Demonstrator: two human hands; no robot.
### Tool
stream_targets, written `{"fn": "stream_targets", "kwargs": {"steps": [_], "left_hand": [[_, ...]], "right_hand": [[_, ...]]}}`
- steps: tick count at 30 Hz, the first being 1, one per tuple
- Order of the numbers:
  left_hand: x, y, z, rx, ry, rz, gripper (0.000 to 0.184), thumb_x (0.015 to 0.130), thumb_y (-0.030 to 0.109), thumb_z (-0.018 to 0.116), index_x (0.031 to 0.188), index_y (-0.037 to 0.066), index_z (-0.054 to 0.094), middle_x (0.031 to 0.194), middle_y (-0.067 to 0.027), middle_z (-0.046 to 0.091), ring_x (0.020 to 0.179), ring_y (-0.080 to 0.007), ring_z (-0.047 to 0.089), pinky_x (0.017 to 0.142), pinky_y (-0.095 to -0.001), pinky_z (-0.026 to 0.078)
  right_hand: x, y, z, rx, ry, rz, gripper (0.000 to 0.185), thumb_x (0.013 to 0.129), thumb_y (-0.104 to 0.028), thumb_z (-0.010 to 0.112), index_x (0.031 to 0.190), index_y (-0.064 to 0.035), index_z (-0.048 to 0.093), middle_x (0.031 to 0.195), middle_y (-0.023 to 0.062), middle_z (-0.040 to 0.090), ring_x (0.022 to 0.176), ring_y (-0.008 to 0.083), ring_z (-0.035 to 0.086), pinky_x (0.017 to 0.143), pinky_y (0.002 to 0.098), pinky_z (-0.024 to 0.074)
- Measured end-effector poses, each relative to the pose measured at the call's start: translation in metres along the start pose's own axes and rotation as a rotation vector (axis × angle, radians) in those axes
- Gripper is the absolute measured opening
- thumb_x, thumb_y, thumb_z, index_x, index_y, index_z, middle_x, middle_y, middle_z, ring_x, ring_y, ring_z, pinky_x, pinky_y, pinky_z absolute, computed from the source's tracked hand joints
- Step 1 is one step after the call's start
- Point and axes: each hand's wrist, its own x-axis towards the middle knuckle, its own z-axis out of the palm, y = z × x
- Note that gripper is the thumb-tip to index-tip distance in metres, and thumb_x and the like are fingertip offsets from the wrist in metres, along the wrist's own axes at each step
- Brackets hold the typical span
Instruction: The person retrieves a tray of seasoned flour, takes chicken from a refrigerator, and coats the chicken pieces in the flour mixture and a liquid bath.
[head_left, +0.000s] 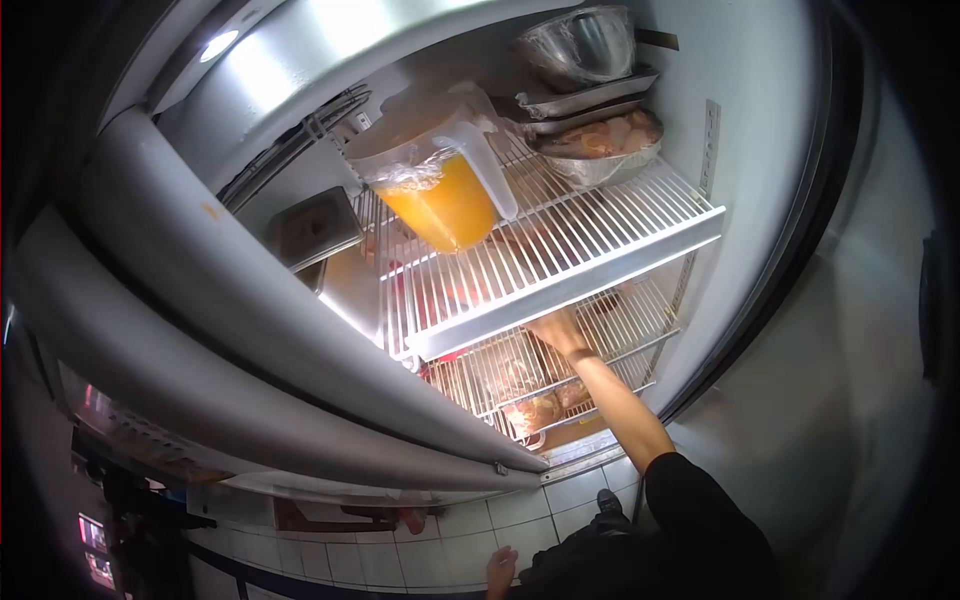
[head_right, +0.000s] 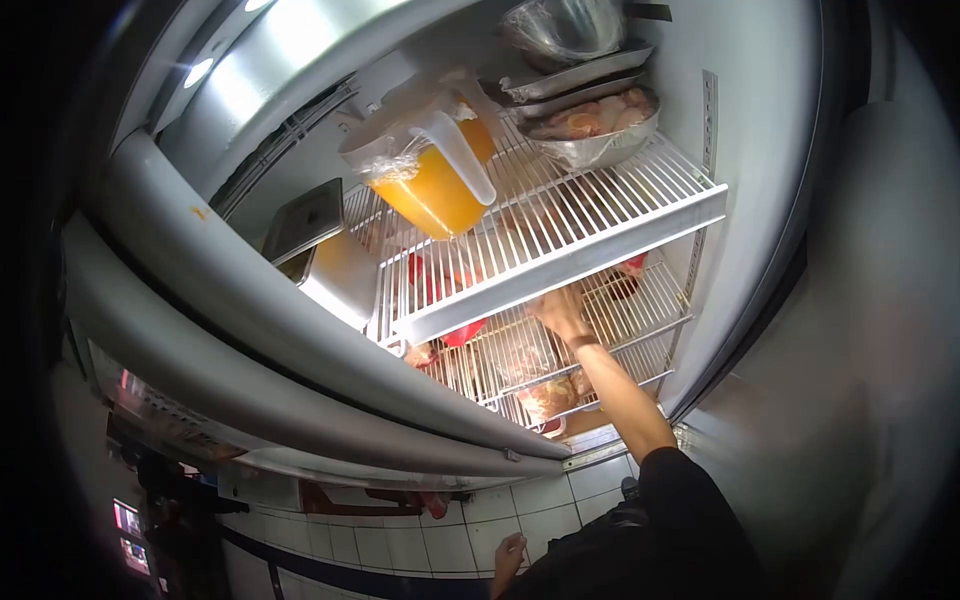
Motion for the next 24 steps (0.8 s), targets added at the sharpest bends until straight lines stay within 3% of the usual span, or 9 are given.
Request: {"fn": "stream_targets", "kwargs": {"steps": [2, 8, 10, 12, 14, 17, 21, 23, 24], "left_hand": [[0.012, -0.008, -0.005, -0.01, 0.022, 0.145, 0.041, 0.088, 0.028, 0.07, 0.119, 0.002, 0.062, 0.107, -0.0142, 0.068, 0.098, -0.0245, 0.066, 0.086, -0.0336, 0.052], [0.006, 0.033, -0.047, -0.192, -0.032, 0.292, 0.035, 0.09, 0.027, 0.067, 0.118, 0.005, 0.063, 0.106, -0.0137, 0.068, 0.094, -0.0225, 0.067, 0.082, -0.0332, 0.053], [0.003, 0.033, -0.071, -0.213, -0.112, 0.374, 0.033, 0.091, 0.023, 0.067, 0.119, 0.006, 0.062, 0.106, -0.0129, 0.068, 0.094, -0.0217, 0.067, 0.082, -0.0331, 0.053], [-0.005, 0.044, -0.094, -0.209, -0.153, 0.455, 0.034, 0.091, 0.022, 0.067, 0.12, 0.006, 0.061, 0.107, -0.0121, 0.068, 0.096, -0.0212, 0.067, 0.082, -0.0333, 0.053], [-0.021, 0.06, -0.119, -0.176, -0.22, 0.569, 0.035, 0.091, 0.02, 0.067, 0.122, 0.006, 0.059, 0.109, -0.0103, 0.068, 0.099, -0.02, 0.066, 0.084, -0.0335, 0.053], [-0.05, 0.094, -0.16, -0.212, -0.316, 0.733, 0.04, 0.09, 0.017, 0.068, 0.126, 0.004, 0.057, 0.117, -0.0106, 0.065, 0.108, -0.0196, 0.063, 0.087, -0.0335, 0.052], [-0.099, 0.127, -0.227, -0.05, -0.048, 1.058, 0.061, 0.081, 0.017, 0.076, 0.133, 0.003, 0.049, 0.13, -0.0159, 0.054, 0.119, -0.0279, 0.053, 0.101, -0.0383, 0.041], [-0.117, 0.12, -0.263, -0.034, 0.125, 1.095, 0.062, 0.08, 0.016, 0.074, 0.133, 0.0, 0.047, 0.133, -0.019, 0.051, 0.124, -0.034, 0.047, 0.105, -0.0414, 0.036], [-0.121, 0.106, -0.28, -0.041, 0.192, 1.066, 0.059, 0.081, 0.015, 0.073, 0.132, -0.001, 0.048, 0.132, -0.0201, 0.051, 0.125, -0.0359, 0.046, 0.106, -0.0421, 0.035]], "right_hand": [[0.014, 0.011, 0.01, -0.069, 0.069, 0.051, 0.051, 0.075, -0.016, 0.073, 0.119, 0.0003, 0.054, 0.097, 0.0193, 0.065, 0.099, 0.0361, 0.062, 0.093, 0.0469, 0.049], [-0.049, -0.003, -0.025, 0.105, 0.571, 0.086, 0.046, 0.073, -0.002, 0.069, 0.116, 0.0036, 0.052, 0.097, 0.0209, 0.066, 0.088, 0.0363, 0.065, 0.079, 0.0403, 0.0546], [-0.077, 0.027, -0.017, 1.31, 0.531, -0.045, 0.039, 0.075, 0.003, 0.067, 0.112, 0.0023, 0.055, 0.097, 0.0159, 0.067, 0.085, 0.0295, 0.066, 0.076, 0.0364, 0.0553], [-0.166, -0.05, -0.059, 0.867, 0.612, -0.056, 0.024, 0.077, 0.005, 0.066, 0.1, 0.0021, 0.058, 0.09, 0.0125, 0.066, 0.077, 0.0211, 0.065, 0.069, 0.0319, 0.0554], [-0.235, -0.064, -0.061, 0.898, 0.469, 0.05, 0.008, 0.084, -0.005, 0.063, 0.088, 0.0022, 0.062, 0.082, 0.0103, 0.067, 0.072, 0.0154, 0.063, 0.064, 0.0244, 0.0506], [-0.335, -0.161, -0.065, 0.966, 0.256, 0.097, 0.016, 0.086, -0.01, 0.063, 0.074, -0.0007, 0.06, 0.071, 0.0072, 0.063, 0.065, 0.0122, 0.059, 0.062, 0.0246, 0.0491], [-0.415, -0.198, 0.013, 0.857, 0.028, 0.12, 0.021, 0.087, -0.013, 0.064, 0.103, 0.0, 0.06, 0.088, 0.0082, 0.065, 0.07, 0.0145, 0.062, 0.066, 0.0267, 0.0523], [-0.444, -0.215, 0.06, 0.422, -0.095, -0.007, 0.035, 0.087, -0.016, 0.066, 0.117, -0.0008, 0.056, 0.104, 0.0092, 0.064, 0.086, 0.0193, 0.064, 0.078, 0.0304, 0.0533], [-0.454, -0.193, 0.103, 0.512, -0.217, 0.023, 0.038, 0.086, -0.014, 0.067, 0.12, 0.0005, 0.056, 0.11, 0.01, 0.062, 0.096, 0.0186, 0.061, 0.083, 0.0317, 0.0509]]}}
